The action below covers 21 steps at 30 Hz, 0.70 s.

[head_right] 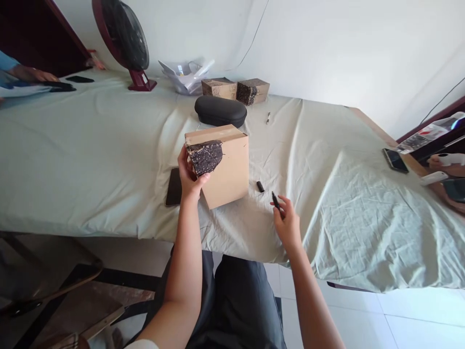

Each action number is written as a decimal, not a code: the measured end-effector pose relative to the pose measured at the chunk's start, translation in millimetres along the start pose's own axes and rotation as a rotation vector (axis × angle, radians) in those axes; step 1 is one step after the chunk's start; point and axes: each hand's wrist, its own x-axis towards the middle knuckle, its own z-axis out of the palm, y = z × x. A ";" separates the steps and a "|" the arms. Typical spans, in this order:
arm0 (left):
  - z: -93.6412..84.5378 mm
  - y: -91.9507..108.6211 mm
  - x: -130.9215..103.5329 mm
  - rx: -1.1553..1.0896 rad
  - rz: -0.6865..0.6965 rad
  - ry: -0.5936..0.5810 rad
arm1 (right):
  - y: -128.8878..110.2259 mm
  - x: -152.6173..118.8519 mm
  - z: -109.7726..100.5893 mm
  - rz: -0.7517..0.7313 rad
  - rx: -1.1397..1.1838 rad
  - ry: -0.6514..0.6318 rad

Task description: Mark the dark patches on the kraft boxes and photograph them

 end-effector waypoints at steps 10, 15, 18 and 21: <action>-0.3 -7.2 -5.7 -0.107 0.024 -0.061 | -10.7 12.4 27.7 -0.096 -0.655 -0.011; -0.1 -10.2 -5.6 -0.092 0.054 -0.069 | -11.3 26.5 35.5 -0.088 -0.616 -0.013; -0.5 -11.4 -4.7 -0.107 0.075 -0.065 | -12.6 34.7 42.2 -0.104 -0.593 -0.023; -0.5 -11.8 -4.4 -0.135 0.075 -0.069 | -13.4 42.5 49.6 -0.094 -0.579 -0.001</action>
